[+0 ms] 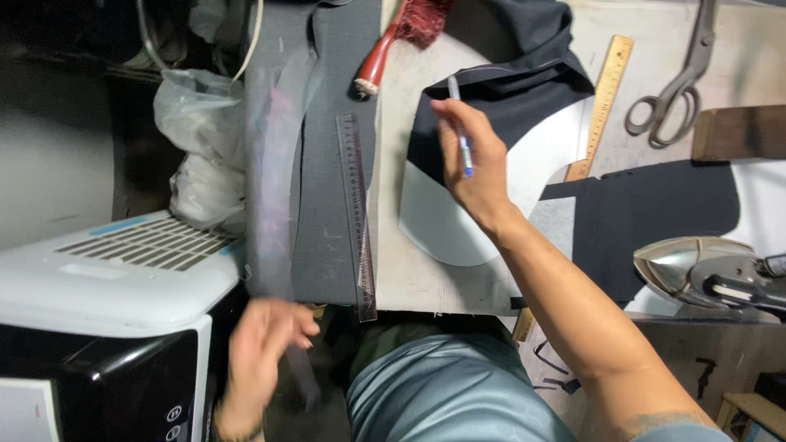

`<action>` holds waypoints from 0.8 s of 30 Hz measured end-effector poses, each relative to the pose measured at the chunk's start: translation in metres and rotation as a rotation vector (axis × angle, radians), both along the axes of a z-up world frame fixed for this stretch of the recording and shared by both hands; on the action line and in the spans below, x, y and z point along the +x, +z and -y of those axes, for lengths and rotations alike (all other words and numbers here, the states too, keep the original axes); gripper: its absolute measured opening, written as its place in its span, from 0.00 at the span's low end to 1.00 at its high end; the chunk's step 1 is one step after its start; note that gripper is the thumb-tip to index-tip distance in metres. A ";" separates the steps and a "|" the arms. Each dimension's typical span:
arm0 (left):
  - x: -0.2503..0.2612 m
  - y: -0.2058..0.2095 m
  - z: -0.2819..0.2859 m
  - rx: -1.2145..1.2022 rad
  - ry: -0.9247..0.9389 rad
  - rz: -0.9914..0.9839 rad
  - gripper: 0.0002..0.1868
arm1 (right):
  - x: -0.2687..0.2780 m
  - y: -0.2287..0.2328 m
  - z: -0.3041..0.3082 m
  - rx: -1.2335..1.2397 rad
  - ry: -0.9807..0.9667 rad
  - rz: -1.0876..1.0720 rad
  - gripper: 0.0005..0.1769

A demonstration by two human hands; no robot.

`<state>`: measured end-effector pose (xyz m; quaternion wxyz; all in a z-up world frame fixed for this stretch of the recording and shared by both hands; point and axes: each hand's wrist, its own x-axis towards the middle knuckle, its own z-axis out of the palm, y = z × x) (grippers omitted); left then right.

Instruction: The person cuts pieces of dark fabric using large shears, presses the fabric with a steam iron, and marks lines on the material using a ruler and a pen on a workshop table.

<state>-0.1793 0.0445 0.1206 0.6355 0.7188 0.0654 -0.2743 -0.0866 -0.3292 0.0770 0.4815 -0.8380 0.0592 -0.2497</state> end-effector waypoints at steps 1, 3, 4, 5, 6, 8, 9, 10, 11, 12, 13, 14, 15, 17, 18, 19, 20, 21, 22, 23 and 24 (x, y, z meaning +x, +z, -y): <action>-0.021 0.007 -0.001 -0.006 -0.009 -0.002 0.09 | -0.009 -0.003 0.007 -0.006 -0.009 -0.002 0.14; -0.063 0.021 -0.005 0.286 0.063 0.121 0.13 | -0.029 -0.010 0.017 0.125 -0.048 -0.183 0.11; -0.066 0.019 0.002 0.284 0.052 0.117 0.13 | -0.038 -0.014 0.018 0.124 -0.058 -0.188 0.11; -0.071 0.018 0.010 0.131 0.129 0.183 0.07 | -0.045 -0.018 0.019 0.083 -0.059 -0.199 0.11; -0.076 0.016 0.018 -0.023 0.205 0.248 0.03 | -0.052 -0.022 0.020 0.042 -0.061 -0.210 0.11; -0.044 0.019 0.040 0.060 0.019 0.229 0.05 | -0.065 -0.021 0.017 0.010 -0.039 -0.182 0.11; -0.027 0.020 0.052 0.139 -0.167 0.214 0.07 | -0.071 -0.021 0.016 -0.025 -0.019 -0.149 0.12; -0.014 0.009 0.069 0.139 -0.173 0.216 0.07 | -0.078 -0.019 0.012 -0.024 -0.025 -0.148 0.12; -0.002 -0.001 0.086 0.054 -0.158 0.142 0.06 | -0.087 -0.016 0.009 -0.015 0.032 -0.187 0.17; 0.009 -0.012 0.107 -0.029 -0.143 0.067 0.06 | -0.098 -0.013 0.008 -0.005 0.089 -0.225 0.22; 0.024 -0.021 0.121 -0.042 -0.173 0.056 0.06 | -0.106 -0.026 0.005 -0.012 0.058 -0.238 0.22; 0.036 -0.030 0.138 -0.011 -0.191 0.108 0.05 | -0.115 -0.041 0.005 -0.221 0.168 -0.196 0.16; 0.049 -0.040 0.160 0.013 -0.224 0.156 0.05 | -0.127 -0.054 0.007 -0.428 0.269 -0.171 0.13; 0.059 -0.057 0.180 0.056 -0.227 0.061 0.07 | -0.146 -0.069 -0.001 -0.586 0.271 -0.349 0.21; 0.065 -0.066 0.194 0.124 -0.188 -0.016 0.10 | -0.153 -0.078 -0.004 -0.727 0.317 -0.505 0.31; 0.066 -0.069 0.192 0.105 -0.240 -0.022 0.10 | -0.161 -0.059 0.007 -0.730 0.269 -0.537 0.31; 0.070 -0.074 0.191 0.363 -0.344 0.309 0.11 | -0.168 -0.041 0.016 -0.627 0.256 -0.468 0.30; 0.075 -0.079 0.187 0.609 -0.431 0.659 0.13 | -0.173 -0.025 0.022 -0.525 0.247 -0.387 0.30; 0.075 -0.079 0.189 0.582 -0.470 0.668 0.13 | -0.185 0.009 0.050 -0.528 0.205 -0.408 0.30; 0.073 -0.078 0.188 0.631 -0.451 0.800 0.14 | -0.198 0.042 0.075 -0.552 0.036 -0.282 0.18; 0.072 -0.077 0.185 0.674 -0.428 0.934 0.16 | -0.211 0.076 0.099 -0.579 -0.131 -0.154 0.14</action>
